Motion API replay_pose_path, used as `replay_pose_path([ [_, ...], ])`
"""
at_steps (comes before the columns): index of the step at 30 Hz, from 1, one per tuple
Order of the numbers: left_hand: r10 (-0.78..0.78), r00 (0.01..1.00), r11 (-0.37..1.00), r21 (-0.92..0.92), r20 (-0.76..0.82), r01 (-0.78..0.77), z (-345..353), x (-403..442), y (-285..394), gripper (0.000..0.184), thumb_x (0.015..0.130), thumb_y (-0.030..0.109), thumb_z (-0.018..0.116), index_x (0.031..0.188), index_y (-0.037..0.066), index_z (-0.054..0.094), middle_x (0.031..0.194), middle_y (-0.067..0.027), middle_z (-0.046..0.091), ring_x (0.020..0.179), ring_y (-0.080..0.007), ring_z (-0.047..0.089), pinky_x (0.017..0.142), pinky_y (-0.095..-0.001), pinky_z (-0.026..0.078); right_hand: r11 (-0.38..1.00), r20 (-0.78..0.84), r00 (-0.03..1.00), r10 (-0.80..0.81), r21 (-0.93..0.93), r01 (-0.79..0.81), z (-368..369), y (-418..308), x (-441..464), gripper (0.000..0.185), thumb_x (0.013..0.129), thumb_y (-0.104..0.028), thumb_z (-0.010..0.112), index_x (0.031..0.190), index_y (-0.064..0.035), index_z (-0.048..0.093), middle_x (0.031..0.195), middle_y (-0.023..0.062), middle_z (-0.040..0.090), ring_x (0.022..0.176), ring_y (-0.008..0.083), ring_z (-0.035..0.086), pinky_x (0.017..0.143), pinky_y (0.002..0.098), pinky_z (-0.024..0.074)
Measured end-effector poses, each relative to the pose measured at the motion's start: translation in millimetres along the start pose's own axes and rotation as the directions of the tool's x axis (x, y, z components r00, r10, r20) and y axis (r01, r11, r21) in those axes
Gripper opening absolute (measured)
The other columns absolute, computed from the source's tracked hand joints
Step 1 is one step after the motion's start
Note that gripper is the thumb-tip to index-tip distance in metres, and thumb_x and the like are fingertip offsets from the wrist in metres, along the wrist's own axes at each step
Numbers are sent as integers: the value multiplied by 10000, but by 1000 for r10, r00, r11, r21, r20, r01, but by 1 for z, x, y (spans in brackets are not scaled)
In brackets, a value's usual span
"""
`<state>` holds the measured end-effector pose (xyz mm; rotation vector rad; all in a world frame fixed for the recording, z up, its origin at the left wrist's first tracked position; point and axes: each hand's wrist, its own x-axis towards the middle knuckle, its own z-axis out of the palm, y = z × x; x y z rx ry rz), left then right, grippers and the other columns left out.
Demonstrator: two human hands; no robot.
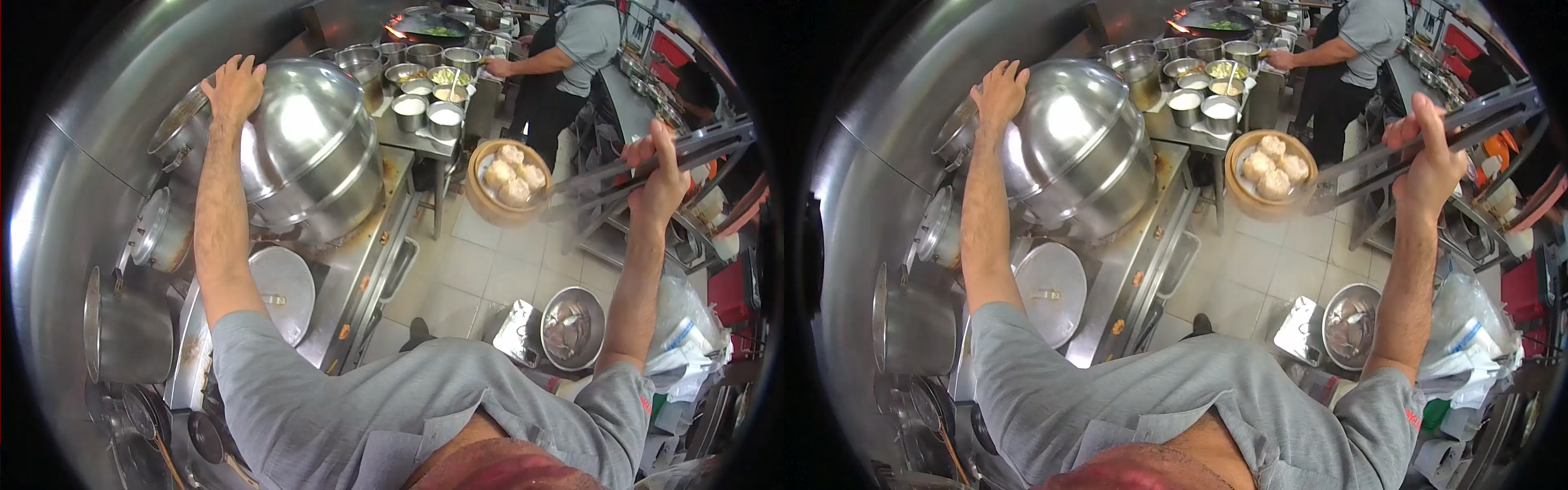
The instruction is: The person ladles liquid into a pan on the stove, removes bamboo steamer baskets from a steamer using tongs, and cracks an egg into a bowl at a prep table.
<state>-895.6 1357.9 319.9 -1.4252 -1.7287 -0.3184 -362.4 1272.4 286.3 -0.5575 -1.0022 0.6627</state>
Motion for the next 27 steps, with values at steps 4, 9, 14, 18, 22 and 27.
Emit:
replay_pose_path([
  [4, -125, 930, 975, -131, 345, 179, 20, 42, -36, 407, 864, 375, 400, 1174, 155, 547, 1248, -69, 498, 1154, -249, 451, 985, -583, 188, 996, 43, 995, -90, 30, 89, 58, 13, 35, 156, 784, -110, 640, 764, 12, 545, 566, 37, 469, 469, 146, 475, 482, 294, 410],
  [9, 76, 894, 982, -190, 441, 11, 17, 56, -60, 347, 807, 367, 455, 984, 131, 638, 936, -81, 651, 955, -251, 584, 946, -499, 288, 965, 95, 974, -205, 187, 185, 124, 46, 80, 129, 767, -65, 654, 754, 20, 559, 581, 50, 472, 510, 163, 486, 521, 324, 421],
  [14, -90, 991, 912, -391, 102, 123, -22, 30, -127, 377, 800, 416, 517, 1001, 121, 640, 972, -91, 640, 929, -246, 594, 820, -320, 427, 947, -34, 973, -227, 227, 229, 213, 62, 82, 203, 744, -183, 657, 669, -22, 560, 540, 53, 522, 458, 145, 502, 445, 285, 404],
  [18, -282, 958, 756, -605, 44, 251, -43, -2, -175, 367, 839, 338, 567, 1067, 54, 615, 1016, -88, 629, 960, -168, 569, 858, -269, 402, 990, -48, 990, -136, 22, 137, 278, 86, 65, 187, 723, -212, 637, 669, -57, 546, 532, 31, 522, 440, 124, 495, 410, 265, 389],
  [22, -418, 908, 648, -695, 17, 312, -50, -20, -183, 382, 848, 362, 566, 1082, 63, 615, 1034, -82, 618, 977, -164, 551, 877, -280, 392, 983, 129, 989, 68, 160, -88, 339, 149, 44, 154, 716, -147, 623, 713, -36, 517, 559, 51, 536, 429, 127, 494, 415, 265, 421],
  [27, -391, 920, 676, -675, 10, 295, -42, -18, -193, 405, 844, 391, 569, 1088, 71, 616, 1050, -80, 613, 1001, -163, 542, 888, -282, 385, 988, 205, 976, 77, 113, -102, 394, 245, -5, 226, 722, -211, 699, 662, -35, 569, 507, 27, 553, 440, 96, 502, 434, 246, 384],
])
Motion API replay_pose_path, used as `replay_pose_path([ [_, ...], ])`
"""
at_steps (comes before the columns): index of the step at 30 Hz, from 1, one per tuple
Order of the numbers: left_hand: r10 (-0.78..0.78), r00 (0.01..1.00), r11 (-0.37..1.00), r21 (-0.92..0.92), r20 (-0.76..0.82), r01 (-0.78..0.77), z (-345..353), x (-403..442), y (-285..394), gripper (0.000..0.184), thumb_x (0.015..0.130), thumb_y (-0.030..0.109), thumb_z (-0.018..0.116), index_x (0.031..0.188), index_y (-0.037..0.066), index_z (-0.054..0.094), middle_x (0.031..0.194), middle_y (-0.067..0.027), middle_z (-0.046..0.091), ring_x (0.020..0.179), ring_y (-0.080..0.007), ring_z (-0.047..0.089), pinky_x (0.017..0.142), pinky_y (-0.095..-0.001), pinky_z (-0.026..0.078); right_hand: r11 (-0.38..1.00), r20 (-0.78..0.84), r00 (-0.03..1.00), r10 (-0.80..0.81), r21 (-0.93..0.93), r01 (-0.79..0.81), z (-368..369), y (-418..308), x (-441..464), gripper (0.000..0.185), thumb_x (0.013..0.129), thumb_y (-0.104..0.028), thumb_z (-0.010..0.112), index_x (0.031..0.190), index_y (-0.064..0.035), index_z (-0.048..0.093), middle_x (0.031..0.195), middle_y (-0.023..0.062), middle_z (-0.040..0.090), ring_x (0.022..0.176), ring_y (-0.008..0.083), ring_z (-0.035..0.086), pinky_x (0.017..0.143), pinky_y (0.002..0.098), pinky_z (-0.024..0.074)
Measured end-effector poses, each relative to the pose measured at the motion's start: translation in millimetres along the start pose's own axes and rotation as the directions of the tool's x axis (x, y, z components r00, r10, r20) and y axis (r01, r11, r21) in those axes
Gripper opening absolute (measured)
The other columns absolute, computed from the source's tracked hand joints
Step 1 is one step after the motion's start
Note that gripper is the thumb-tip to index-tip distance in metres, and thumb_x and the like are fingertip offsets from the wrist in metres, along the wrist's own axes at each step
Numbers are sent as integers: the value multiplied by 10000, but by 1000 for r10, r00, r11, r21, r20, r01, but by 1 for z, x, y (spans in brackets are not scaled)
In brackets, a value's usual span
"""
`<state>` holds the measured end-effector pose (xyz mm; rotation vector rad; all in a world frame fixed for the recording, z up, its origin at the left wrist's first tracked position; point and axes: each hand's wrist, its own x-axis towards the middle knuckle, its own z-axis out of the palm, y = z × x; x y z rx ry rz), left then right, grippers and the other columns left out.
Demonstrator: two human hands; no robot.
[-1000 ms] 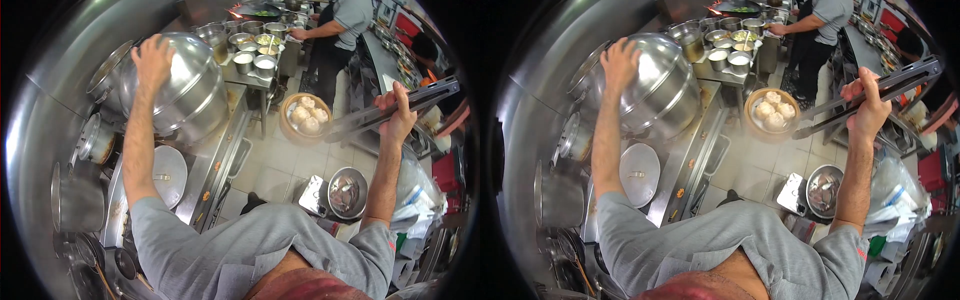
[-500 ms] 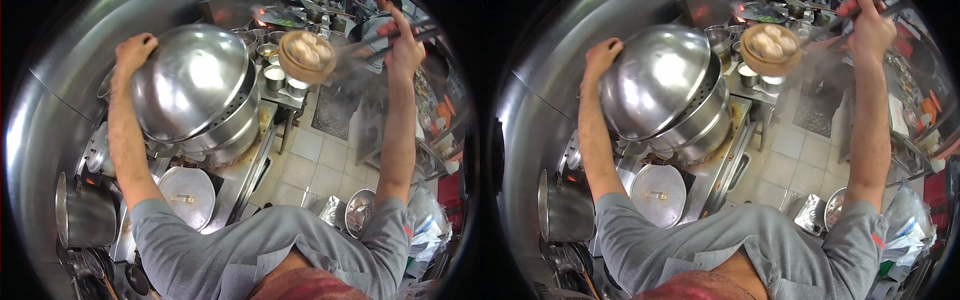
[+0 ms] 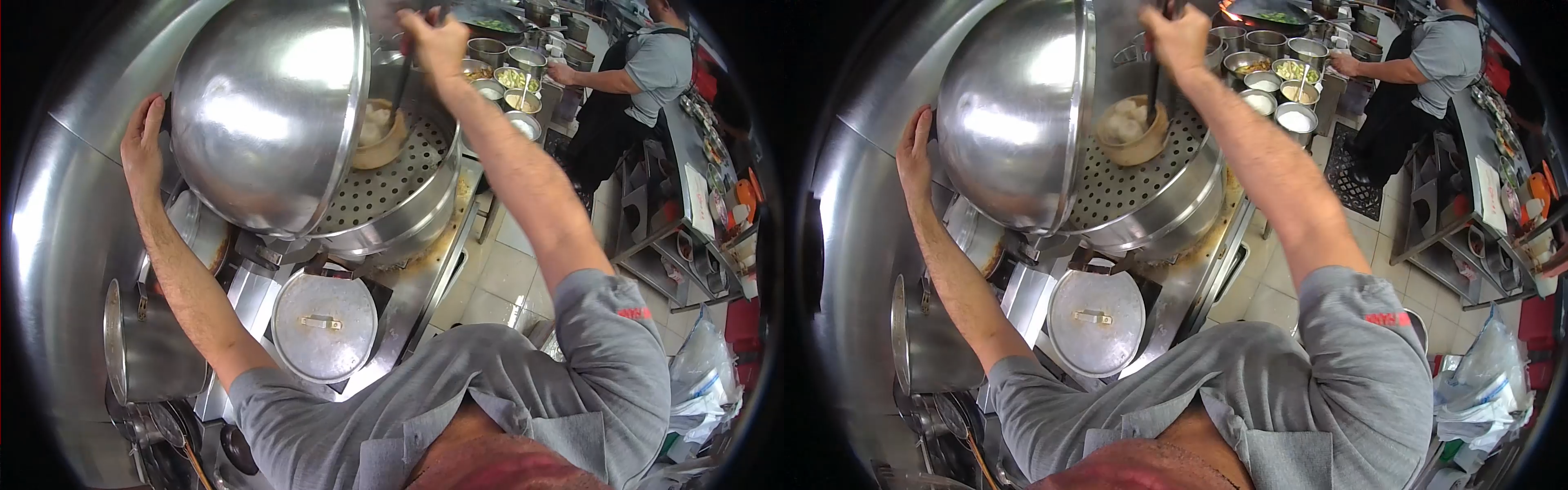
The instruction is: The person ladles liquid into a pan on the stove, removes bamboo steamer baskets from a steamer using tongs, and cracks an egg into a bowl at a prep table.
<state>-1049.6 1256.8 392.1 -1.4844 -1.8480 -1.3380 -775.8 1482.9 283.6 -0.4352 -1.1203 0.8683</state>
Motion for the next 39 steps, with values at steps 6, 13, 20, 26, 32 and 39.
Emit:
replay_pose_path([
  [6, 44, 997, 996, 72, 65, -49, 22, 1, 19, 411, 843, 387, 558, 1091, 63, 610, 1087, -110, 605, 1040, -201, 541, 902, -290, 378, 959, -92, 990, -110, 251, 130, -22, 0, -1, 271, 783, -260, 681, 767, -15, 567, 652, 66, 599, 566, 131, 574, 564, 271, 483],
  [13, 331, 828, 736, 425, 453, -527, 104, 7, 66, 437, 893, 429, 425, 1139, 101, 578, 1120, -91, 587, 1017, -285, 526, 874, -378, 394, 883, -139, 901, -410, 186, 431, -192, -182, -13, 332, 881, -306, 551, 809, 17, 531, 621, 98, 589, 548, 166, 592, 522, 271, 475],
  [20, 110, 633, 383, 555, 767, -739, 187, 34, 79, 432, 902, 291, 428, 1297, 120, 390, 1258, -101, 476, 1074, -269, 495, 900, -367, 393, 848, -25, 997, -78, -527, 53, -363, -368, -190, 407, 873, -382, 539, 824, 20, 581, 693, 84, 605, 642, 146, 595, 622, 280, 483],
  [26, 494, 553, 688, 88, 671, -720, 179, -49, 178, 540, 870, 322, 471, 1335, 120, 285, 1307, -110, 413, 1072, -266, 490, 905, -378, 387, 555, -443, 890, 105, -716, -422, -447, -480, -396, 454, 842, -474, 545, 791, -26, 603, 628, 44, 590, 569, 104, 552, 533, 251, 428],
  [32, 845, 209, 523, -843, 493, -125, 184, -277, 315, 470, 845, 51, 500, 1304, 46, 398, 1232, -103, 494, 1045, -163, 482, 903, -265, 359, 766, -886, 464, -9, -304, -566, -472, -557, -593, 434, 893, -427, 469, 840, -3, 543, 633, 115, 608, 520, 214, 621, 486, 282, 494],
  [39, 748, -375, 604, -795, 548, 43, 201, -528, 415, 550, 812, 205, 616, 1290, 30, 409, 1204, -162, 529, 1046, -262, 528, 877, -349, 418, 939, -934, 355, -49, -165, -302, -450, -616, -683, 499, 883, -501, 426, 830, -17, 537, 612, 111, 594, 486, 241, 607, 446, 319, 505],
])
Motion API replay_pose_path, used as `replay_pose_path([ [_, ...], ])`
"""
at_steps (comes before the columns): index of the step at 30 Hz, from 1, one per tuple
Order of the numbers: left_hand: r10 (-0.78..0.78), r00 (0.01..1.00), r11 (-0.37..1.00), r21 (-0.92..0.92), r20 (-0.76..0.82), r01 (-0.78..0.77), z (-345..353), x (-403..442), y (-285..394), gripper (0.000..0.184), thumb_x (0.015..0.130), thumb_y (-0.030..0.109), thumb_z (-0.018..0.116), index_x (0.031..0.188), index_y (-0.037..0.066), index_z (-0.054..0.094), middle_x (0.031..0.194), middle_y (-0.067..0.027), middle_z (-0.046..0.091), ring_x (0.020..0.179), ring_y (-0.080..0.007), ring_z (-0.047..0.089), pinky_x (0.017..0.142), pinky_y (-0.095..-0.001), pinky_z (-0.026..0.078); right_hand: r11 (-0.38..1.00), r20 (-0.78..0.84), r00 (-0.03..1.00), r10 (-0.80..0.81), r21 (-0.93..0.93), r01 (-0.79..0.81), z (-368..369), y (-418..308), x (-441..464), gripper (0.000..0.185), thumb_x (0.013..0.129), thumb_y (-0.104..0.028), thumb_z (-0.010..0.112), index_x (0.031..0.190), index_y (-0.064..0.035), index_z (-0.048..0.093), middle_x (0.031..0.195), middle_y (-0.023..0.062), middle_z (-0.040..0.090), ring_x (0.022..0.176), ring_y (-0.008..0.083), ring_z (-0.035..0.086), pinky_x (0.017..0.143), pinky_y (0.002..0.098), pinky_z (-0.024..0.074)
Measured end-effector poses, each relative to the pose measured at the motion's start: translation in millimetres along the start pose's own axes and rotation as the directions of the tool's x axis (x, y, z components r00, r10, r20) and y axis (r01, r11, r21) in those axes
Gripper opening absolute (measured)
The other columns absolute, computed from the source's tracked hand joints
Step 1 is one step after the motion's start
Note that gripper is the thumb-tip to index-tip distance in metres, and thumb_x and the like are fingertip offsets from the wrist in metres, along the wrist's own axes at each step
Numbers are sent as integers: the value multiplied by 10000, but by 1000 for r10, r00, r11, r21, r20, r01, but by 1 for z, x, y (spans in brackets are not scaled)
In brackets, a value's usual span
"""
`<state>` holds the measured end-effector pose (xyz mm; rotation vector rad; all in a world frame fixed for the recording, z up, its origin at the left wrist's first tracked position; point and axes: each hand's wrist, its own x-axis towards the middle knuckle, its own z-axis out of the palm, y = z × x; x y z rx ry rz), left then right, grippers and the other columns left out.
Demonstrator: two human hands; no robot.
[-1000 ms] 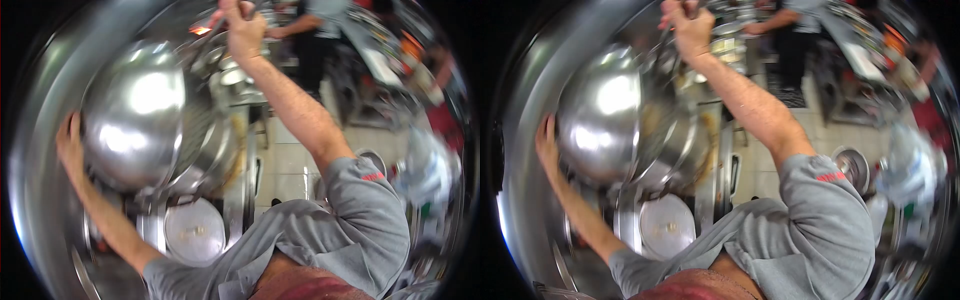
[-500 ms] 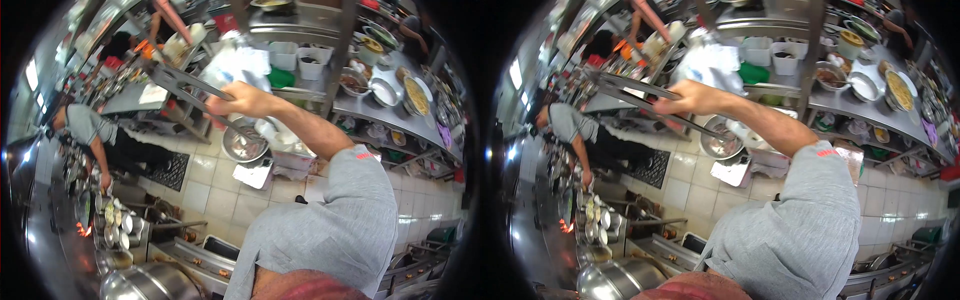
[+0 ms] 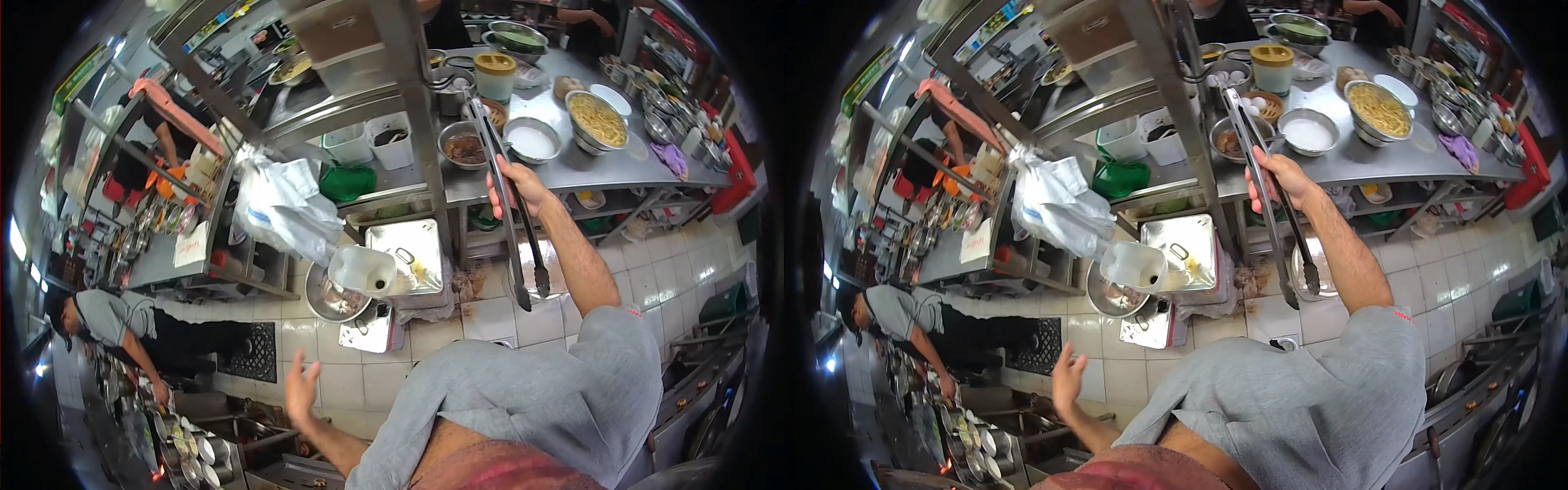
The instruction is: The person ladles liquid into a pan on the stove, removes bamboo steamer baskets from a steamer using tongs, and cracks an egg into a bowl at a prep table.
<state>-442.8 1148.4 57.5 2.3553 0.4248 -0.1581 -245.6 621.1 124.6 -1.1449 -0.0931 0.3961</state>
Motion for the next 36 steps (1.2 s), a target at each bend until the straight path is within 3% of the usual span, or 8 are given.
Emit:
replay_pose_path([
  [13, 440, 740, 880, -82, 509, -468, 98, 51, 95, 564, 790, 226, 657, 1255, -5, 436, 1185, -204, 532, 1068, -294, 537, 903, -344, 407, 987, 60, 986, 156, -35, -154, -10, 28, 46, 478, 872, -494, 455, 906, -25, 540, 667, 113, 602, 560, 228, 629, 540, 354, 541],
  [16, 429, 672, 871, -78, 604, -485, 107, 53, 121, 566, 794, 236, 651, 1254, -10, 433, 1192, -210, 524, 1101, -300, 517, 912, -350, 401, 994, 44, 997, 56, -95, -52, -11, 50, 50, 503, 843, -502, 512, 969, -17, 551, 686, 107, 613, 651, 227, 645, 594, 323, 524],
  [20, 533, 456, 759, -164, 713, -630, 133, 45, 179, 560, 804, 247, 636, 1262, 1, 427, 1203, -209, 515, 1128, -310, 494, 933, -353, 384, 934, -141, 982, -123, -351, 67, -22, 71, 38, 454, 822, -356, 621, 1079, 10, 540, 926, 124, 638, 790, 169, 624, 722, 268, 474],
  [21, 549, 400, 736, -198, 734, -648, 140, 40, 194, 557, 808, 253, 629, 1265, 8, 426, 1206, -209, 512, 1134, -314, 487, 939, -354, 380, 795, -151, 957, -249, -596, 113, -29, 79, 28, 514, 803, -333, 650, 1149, 20, 508, 974, 138, 621, 883, 180, 600, 779, 289, 461],
  [23, 556, 315, 708, -240, 769, -665, 160, 32, 220, 545, 818, 269, 616, 1265, 21, 428, 1210, -203, 511, 1135, -318, 484, 939, -354, 381, 728, -246, 914, -322, -682, 72, -38, 84, -18, 550, 796, -328, 660, 1200, 0, 482, 1041, 163, 591, 954, 195, 571, 825, 296, 442],
  [28, 549, 104, 588, -295, 829, -753, 231, 8, 281, 549, 822, 302, 604, 1262, 22, 431, 1220, -204, 500, 1140, -329, 472, 949, -367, 377, 876, -574, 747, -334, -482, 21, -139, 123, -151, 419, 838, -278, 610, 1151, -16, 515, 995, 82, 592, 880, 141, 572, 759, 278, 457],
  [30, 557, 25, 525, -328, 830, -786, 268, -5, 304, 556, 820, 311, 601, 1255, 9, 433, 1219, -209, 495, 1136, -334, 466, 954, -371, 370, 944, -782, 585, -216, -320, -80, -170, 130, -222, 347, 861, -274, 570, 1102, -26, 537, 963, 60, 601, 816, 119, 584, 695, 268, 459],
  [36, 618, -90, 363, -385, 781, -849, 385, -75, 401, 531, 814, 267, 601, 1244, 2, 437, 1199, -214, 505, 1125, -334, 476, 941, -371, 381, 999, -973, 230, -31, -40, -33, -223, 164, -419, 229, 880, -256, 527, 989, -56, 556, 804, 24, 591, 672, 114, 571, 559, 232, 436],
])
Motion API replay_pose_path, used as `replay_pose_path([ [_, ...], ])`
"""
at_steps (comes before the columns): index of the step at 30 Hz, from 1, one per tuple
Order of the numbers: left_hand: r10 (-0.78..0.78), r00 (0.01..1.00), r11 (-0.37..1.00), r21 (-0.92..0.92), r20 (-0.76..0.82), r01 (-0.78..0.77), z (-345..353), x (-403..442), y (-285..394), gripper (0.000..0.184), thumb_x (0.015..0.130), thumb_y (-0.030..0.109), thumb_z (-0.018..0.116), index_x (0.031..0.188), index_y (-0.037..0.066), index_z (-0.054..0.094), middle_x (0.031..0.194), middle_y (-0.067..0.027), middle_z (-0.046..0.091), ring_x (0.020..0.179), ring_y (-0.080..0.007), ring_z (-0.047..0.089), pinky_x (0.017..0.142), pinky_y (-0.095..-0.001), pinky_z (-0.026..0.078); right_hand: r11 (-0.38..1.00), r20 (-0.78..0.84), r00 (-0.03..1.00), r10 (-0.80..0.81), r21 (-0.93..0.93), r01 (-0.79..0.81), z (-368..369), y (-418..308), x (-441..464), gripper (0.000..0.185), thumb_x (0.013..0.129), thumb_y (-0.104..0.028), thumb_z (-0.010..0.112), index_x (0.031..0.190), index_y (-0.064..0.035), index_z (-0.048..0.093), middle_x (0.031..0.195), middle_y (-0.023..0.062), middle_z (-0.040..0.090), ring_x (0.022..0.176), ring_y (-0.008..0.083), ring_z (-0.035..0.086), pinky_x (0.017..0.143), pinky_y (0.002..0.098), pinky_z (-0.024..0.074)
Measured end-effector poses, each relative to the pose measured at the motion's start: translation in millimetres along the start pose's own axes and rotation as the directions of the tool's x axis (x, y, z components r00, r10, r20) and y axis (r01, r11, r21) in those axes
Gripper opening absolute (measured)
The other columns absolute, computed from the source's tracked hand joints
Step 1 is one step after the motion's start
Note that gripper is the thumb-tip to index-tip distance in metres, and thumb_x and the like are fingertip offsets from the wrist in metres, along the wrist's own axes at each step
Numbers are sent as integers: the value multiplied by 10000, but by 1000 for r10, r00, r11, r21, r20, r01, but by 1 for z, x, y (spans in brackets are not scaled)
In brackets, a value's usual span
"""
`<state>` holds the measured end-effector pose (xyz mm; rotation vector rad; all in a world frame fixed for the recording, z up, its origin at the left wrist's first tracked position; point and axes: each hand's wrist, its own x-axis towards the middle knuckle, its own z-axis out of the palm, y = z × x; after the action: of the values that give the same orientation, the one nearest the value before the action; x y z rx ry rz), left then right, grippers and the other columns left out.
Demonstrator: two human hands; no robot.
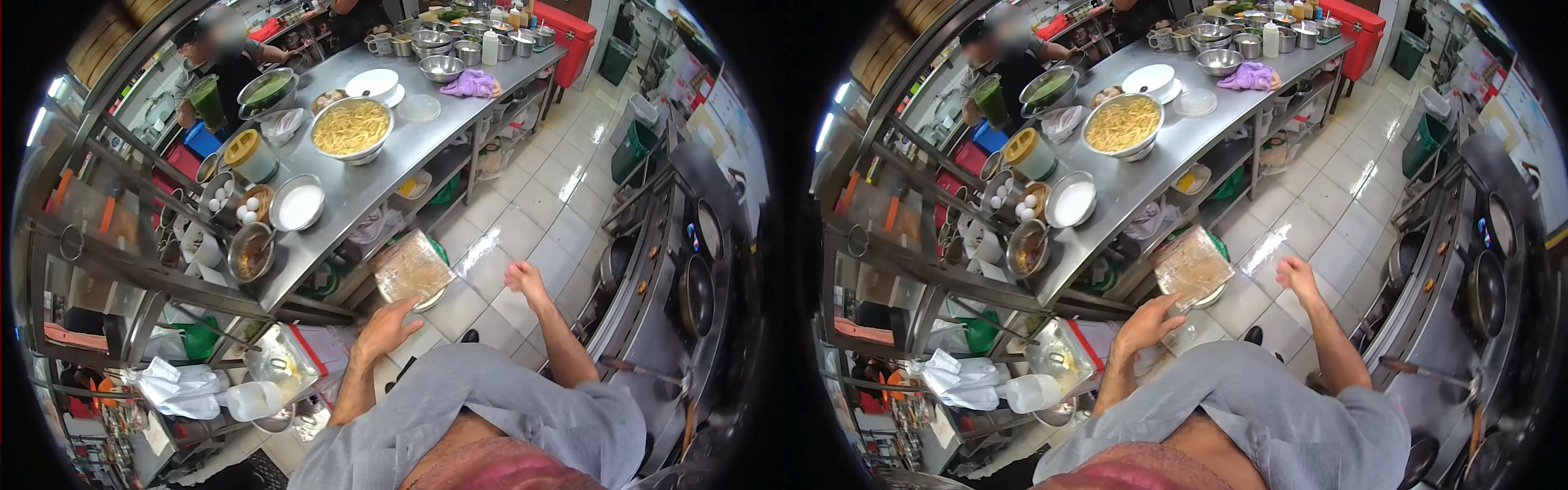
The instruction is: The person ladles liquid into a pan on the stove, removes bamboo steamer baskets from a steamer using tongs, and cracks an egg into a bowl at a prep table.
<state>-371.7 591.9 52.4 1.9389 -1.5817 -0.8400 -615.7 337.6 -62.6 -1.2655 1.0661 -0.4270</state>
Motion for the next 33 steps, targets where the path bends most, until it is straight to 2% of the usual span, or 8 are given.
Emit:
replay_pose_path([
  [6, 193, 980, 979, -71, 46, -189, 32, 153, 21, 603, 820, 314, 609, 1295, 23, 382, 1219, -202, 492, 1067, -293, 522, 908, -365, 411, 989, -149, 978, 148, 38, -144, -100, 28, -2, 226, 864, -248, 562, 962, -45, 548, 772, 48, 579, 572, 116, 541, 487, 221, 394],
  [8, 40, 999, 937, -348, 15, -33, 20, 194, 35, 608, 825, 301, 611, 1304, 19, 366, 1226, -161, 501, 1003, -227, 546, 863, -341, 443, 974, -170, 971, 170, 181, -139, -110, 30, 5, 235, 854, -247, 582, 966, -44, 541, 748, 50, 566, 538, 115, 521, 460, 214, 369],
  [11, -85, 965, 827, -558, -247, -70, 7, 268, 14, 594, 816, 200, 622, 1312, 14, 353, 1167, -132, 536, 872, -149, 568, 739, -285, 474, 957, -156, 964, 216, 230, -177, -114, 30, 29, 235, 853, -241, 585, 970, -44, 537, 734, 46, 558, 535, 114, 518, 459, 214, 368],
  [15, -404, 849, 435, -888, -341, -150, -38, 370, -17, 593, 797, 135, 628, 1304, 51, 332, 1022, -103, 548, 787, -149, 574, 612, -259, 448, 954, -83, 973, 215, 229, -191, -113, -1, 75, 224, 861, -225, 573, 972, -34, 533, 734, 46, 558, 540, 109, 526, 453, 205, 367],
  [18, -573, 702, 177, -901, -422, -397, -75, 449, -51, 515, 788, 90, 598, 1244, 29, 367, 993, -102, 527, 756, -209, 583, 573, -271, 444, 963, -81, 978, 193, 207, -173, -122, -26, 126, 227, 863, -217, 568, 985, -29, 530, 730, 50, 562, 534, 112, 531, 444, 208, 373],
  [21, -729, 532, 90, -830, -431, -550, -115, 517, -81, 425, 786, 58, 550, 1173, -3, 387, 990, -111, 509, 753, -242, 581, 542, -272, 440, 968, -104, 977, 186, 190, -165, -138, -48, 185, 235, 862, -217, 568, 994, -26, 528, 735, 54, 563, 531, 116, 532, 441, 210, 376],
  [26, -811, 460, -42, -749, -361, -661, -161, 604, -181, 366, 725, 5, 545, 1063, -47, 416, 931, -141, 531, 653, -240, 594, 468, -264, 417, 973, -86, 979, 184, 155, -169, -160, -113, 282, 245, 863, -224, 565, 1001, -24, 528, 742, 56, 562, 533, 118, 532, 441, 211, 377],
  [33, -924, 267, 62, -798, -273, -599, -188, 631, -181, 318, 724, 9, 550, 1018, -49, 445, 883, -128, 536, 623, -214, 607, 393, -217, 368, 987, -100, 991, 84, 143, -70, -172, -196, 405, 237, 858, -210, 572, 996, -19, 551, 742, 53, 567, 525, 101, 525, 442, 202, 369],
])
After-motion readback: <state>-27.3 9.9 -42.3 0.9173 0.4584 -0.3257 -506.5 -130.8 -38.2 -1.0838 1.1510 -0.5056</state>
